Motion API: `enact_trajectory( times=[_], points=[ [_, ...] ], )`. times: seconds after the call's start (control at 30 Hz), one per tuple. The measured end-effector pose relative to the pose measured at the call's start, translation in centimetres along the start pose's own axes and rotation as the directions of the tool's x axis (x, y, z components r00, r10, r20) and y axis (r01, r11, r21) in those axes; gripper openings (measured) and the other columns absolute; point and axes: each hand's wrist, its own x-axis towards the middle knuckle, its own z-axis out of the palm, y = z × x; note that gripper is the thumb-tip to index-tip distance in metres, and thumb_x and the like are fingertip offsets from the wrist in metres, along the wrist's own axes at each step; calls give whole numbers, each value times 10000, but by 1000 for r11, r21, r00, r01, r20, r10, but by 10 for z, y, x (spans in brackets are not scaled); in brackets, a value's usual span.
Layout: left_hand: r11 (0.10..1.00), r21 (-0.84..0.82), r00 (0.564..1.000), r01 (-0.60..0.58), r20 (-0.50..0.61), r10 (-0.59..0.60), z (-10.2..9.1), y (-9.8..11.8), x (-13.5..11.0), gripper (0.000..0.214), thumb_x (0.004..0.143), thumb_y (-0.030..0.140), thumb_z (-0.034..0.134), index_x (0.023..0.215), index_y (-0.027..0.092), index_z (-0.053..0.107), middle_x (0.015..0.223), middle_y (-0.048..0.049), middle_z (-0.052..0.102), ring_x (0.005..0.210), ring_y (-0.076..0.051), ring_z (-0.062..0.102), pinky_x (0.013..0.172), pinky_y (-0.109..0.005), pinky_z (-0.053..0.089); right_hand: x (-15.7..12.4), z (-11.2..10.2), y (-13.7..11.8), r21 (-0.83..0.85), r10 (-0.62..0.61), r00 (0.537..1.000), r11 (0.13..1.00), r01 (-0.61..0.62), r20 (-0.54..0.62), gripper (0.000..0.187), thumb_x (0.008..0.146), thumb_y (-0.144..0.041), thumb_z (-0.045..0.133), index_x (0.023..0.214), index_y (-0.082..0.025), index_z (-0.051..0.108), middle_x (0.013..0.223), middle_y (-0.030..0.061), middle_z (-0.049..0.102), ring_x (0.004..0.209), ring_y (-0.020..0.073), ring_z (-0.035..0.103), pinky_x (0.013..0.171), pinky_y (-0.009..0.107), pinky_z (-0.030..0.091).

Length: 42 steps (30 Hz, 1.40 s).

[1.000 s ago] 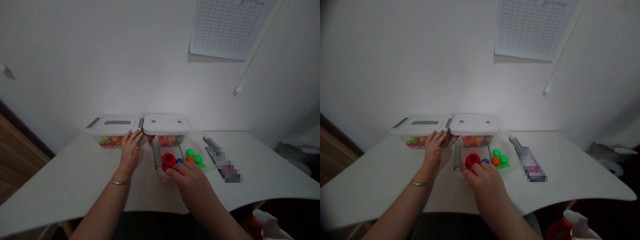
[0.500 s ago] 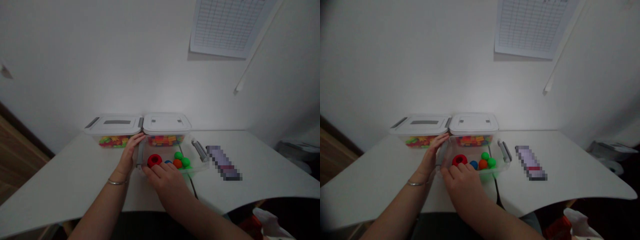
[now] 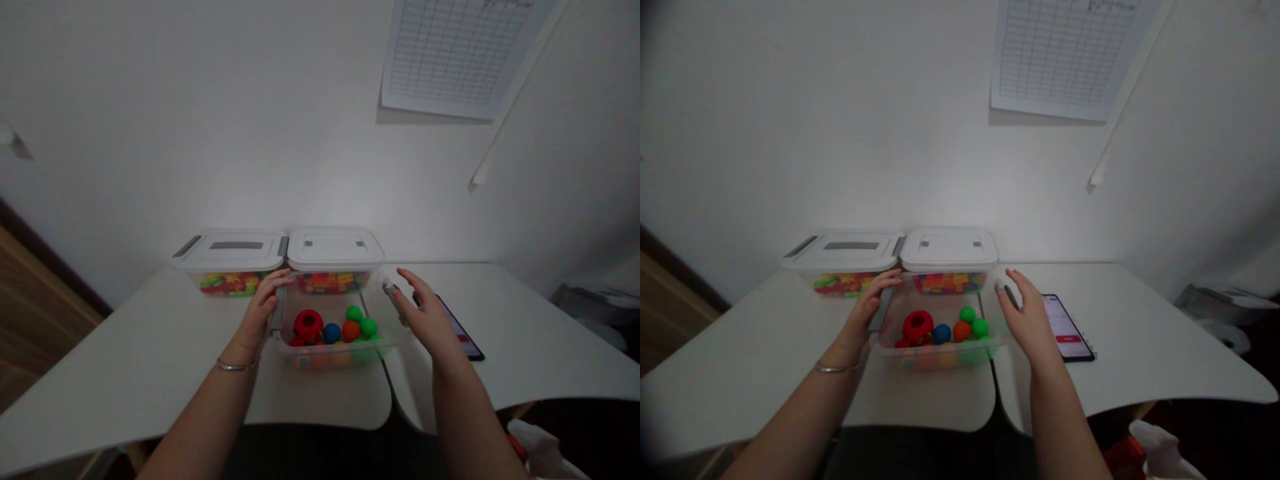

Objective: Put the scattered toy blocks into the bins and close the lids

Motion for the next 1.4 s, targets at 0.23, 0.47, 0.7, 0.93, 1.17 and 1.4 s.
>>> enact_trajectory(
  times=[0.23,0.47,0.7,0.93,1.17,1.4],
  points=[
    [991,-117,995,66,-61,-73,0,0,3,495,776,665,583,924,208,705,1312,-131,606,1275,-342,499,1095,-497,354,-10,22,23,609,420,890,663,-436,180,502,615,-361,722,1109,-274,690,1302,52,646,1248,279,561,1056,478,425],
    [907,-369,965,203,-84,-249,-11,-10,5,376,730,550,704,838,191,674,1358,-144,579,1052,-301,659,997,-478,457,-18,35,6,680,447,872,578,-452,199,520,607,-326,725,1118,-258,656,1265,57,655,1182,276,606,1021,483,470],
    [836,-477,935,272,-75,-347,-16,-12,7,334,693,479,746,749,195,578,1360,-129,593,1035,-296,674,965,-480,478,-21,38,7,686,417,887,588,-429,198,530,614,-359,743,1124,-263,635,1312,69,620,1205,286,583,1008,490,475],
    [811,-401,876,425,-44,-480,-24,-9,-1,134,689,313,633,772,225,576,857,0,706,797,-217,674,745,-337,539,-22,37,6,691,414,888,583,-428,201,483,611,-395,770,1063,-252,675,1214,61,684,1168,284,605,1014,488,467],
    [785,-429,859,446,-40,-510,-19,-5,0,319,728,343,581,1017,215,624,1029,-44,733,962,-267,690,909,-421,522,-26,43,5,669,417,886,601,-436,203,464,655,-419,733,1088,-264,671,1169,43,703,1133,262,623,980,450,493],
    [808,-420,876,412,-62,-479,-21,-10,3,334,776,344,596,1076,203,636,1119,-69,726,1045,-262,679,952,-412,515,-7,33,23,386,286,938,857,-343,198,491,792,-526,587,1201,-260,640,1268,89,639,1123,273,611,913,457,522]
  ],
)
